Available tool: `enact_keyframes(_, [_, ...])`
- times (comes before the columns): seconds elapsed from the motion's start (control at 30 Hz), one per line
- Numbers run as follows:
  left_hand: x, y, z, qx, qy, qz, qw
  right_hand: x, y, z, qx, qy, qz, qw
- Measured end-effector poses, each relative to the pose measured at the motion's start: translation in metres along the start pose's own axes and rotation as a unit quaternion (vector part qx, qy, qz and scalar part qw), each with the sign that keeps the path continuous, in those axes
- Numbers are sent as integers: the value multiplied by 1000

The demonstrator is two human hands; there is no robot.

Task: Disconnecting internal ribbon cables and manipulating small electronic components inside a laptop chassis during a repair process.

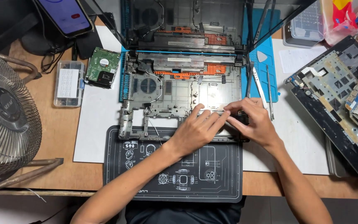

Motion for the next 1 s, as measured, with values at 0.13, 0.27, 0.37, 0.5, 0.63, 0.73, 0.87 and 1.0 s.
enact_keyframes(0.13, [12, -12, -13, -17, -9, -7, 1000, -1, -5, 1, -64, -92, 23, 993])
enact_keyframes(0.27, [13, -16, -20, -32, -2, 9, 999, -3, -9, 5, -77, -109, 45, 990])
enact_keyframes(0.37, [9, -14, -22, -28, -6, 19, 999, -1, -10, 8, -77, -108, 50, 990])
enact_keyframes(0.5, [-2, -9, -19, -11, 24, 28, 999, 1, -11, 9, -67, -71, 56, 994])
enact_keyframes(0.63, [-8, -5, -13, -4, 42, 22, 999, 2, -10, 3, -63, -38, 54, 996])
enact_keyframes(0.73, [-14, -3, -10, 4, 43, 37, 998, 4, -10, -4, -73, -15, 45, 996])
enact_keyframes(0.87, [-9, -5, -12, -3, 33, 33, 999, 2, -8, -10, -88, -24, 53, 994])
enact_keyframes(1.0, [-6, -7, -11, -1, 17, 29, 999, 0, -15, -5, -110, -58, 76, 989])
Point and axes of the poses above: each hand's wrist, its own y-axis towards the middle knuckle, its own x-axis out of the palm, z = x × y, the point moved 8 cm from there along y, towards the middle knuckle, and after that the axes turned 4 degrees about z, right-handed, at the moved point
